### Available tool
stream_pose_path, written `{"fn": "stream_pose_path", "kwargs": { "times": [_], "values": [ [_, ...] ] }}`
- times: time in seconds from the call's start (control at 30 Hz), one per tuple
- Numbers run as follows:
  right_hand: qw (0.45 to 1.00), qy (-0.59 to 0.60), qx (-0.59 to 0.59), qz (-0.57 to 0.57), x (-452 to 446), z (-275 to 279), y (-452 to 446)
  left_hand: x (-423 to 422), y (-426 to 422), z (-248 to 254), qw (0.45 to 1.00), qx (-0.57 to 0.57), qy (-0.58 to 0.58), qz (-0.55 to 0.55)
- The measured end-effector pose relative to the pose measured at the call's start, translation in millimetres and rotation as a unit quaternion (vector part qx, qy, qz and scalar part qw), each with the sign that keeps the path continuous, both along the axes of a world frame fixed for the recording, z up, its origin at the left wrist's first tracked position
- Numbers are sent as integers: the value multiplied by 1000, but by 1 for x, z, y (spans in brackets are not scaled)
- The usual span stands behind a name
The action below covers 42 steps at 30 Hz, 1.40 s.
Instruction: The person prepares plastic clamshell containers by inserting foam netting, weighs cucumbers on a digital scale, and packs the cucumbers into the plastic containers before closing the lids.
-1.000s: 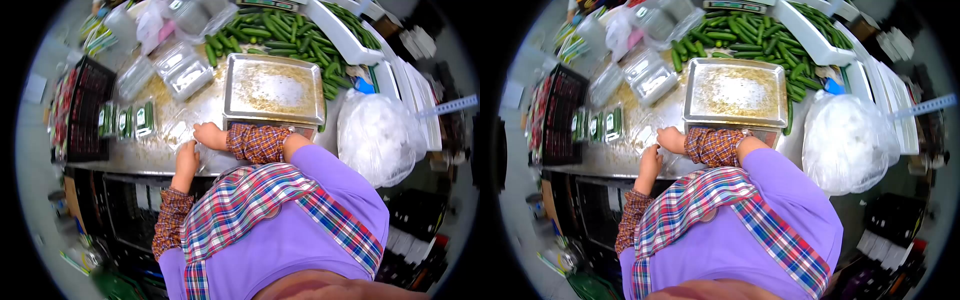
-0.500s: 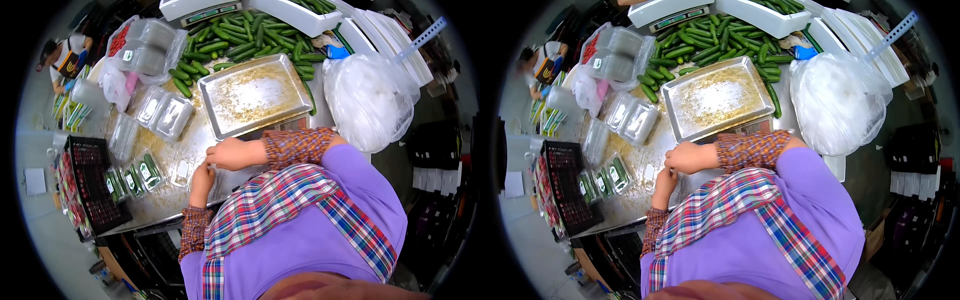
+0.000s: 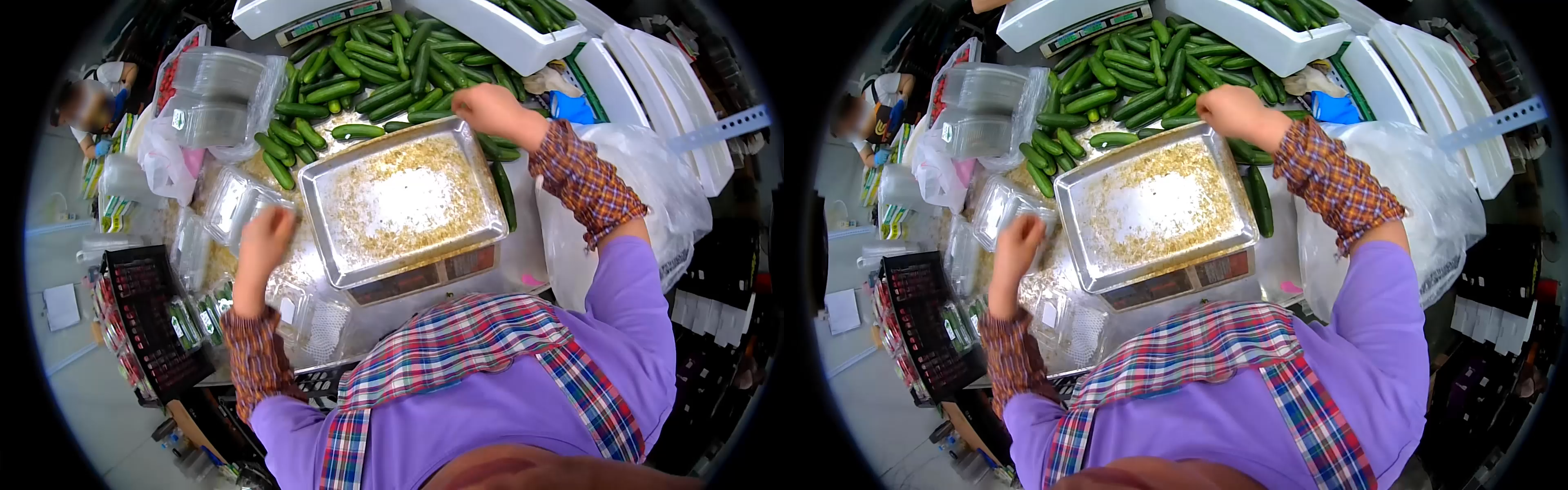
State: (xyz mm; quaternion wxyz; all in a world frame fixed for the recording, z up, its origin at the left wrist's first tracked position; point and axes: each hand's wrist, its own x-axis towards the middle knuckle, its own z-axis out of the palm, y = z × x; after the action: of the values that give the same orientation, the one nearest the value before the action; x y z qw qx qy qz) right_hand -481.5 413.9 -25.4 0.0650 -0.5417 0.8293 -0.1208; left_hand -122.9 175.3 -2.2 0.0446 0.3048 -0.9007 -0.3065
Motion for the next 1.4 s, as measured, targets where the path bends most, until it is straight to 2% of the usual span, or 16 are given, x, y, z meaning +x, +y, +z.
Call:
{"fn": "stream_pose_path", "kwargs": {
  "times": [0.27,0.3,0.43,0.5,0.6,0.67,0.77,0.83,0.93,0.97,1.0,1.03,1.1,1.2,1.3,1.4],
  "values": [
    [994,-11,-40,106,-36,-78,-96,-190,-87,-78,983,-163,55,-69],
    [993,4,-48,110,-37,-84,-106,-205,-94,-92,965,-231,70,-103],
    [989,-6,-107,98,-45,-103,-143,-251,-92,-122,908,-391,80,-129],
    [985,-27,-146,85,-44,-103,-155,-262,-90,-139,887,-443,32,-126],
    [969,-150,-194,17,-50,-102,-173,-271,-89,-145,867,-484,19,-118],
    [955,-205,-212,-26,-54,-99,-183,-271,-100,-142,873,-459,4,-164],
    [964,-169,-205,-30,-66,-104,-197,-264,-120,-123,901,-387,35,-194],
    [968,-91,-232,13,-67,-111,-204,-264,-153,-128,916,-337,198,-93],
    [961,32,-241,129,-58,-108,-210,-264,-188,-92,962,-161,181,127],
    [955,40,-240,170,-51,-105,-213,-262,-197,-80,959,-112,181,188],
    [948,38,-257,186,-45,-106,-221,-256,-201,-72,946,-64,246,199],
    [940,35,-275,201,-40,-107,-229,-255,-231,-91,937,-4,286,201],
    [935,106,-244,235,-37,-105,-245,-240,-194,-59,911,135,333,203],
    [958,150,-132,207,-26,-114,-268,-206,-166,-50,926,245,244,152],
    [966,183,-67,168,-30,-119,-288,-175,-115,-46,879,365,254,174],
    [967,191,-80,150,-57,-125,-295,-131,-78,-39,857,432,227,164]
  ]
}}
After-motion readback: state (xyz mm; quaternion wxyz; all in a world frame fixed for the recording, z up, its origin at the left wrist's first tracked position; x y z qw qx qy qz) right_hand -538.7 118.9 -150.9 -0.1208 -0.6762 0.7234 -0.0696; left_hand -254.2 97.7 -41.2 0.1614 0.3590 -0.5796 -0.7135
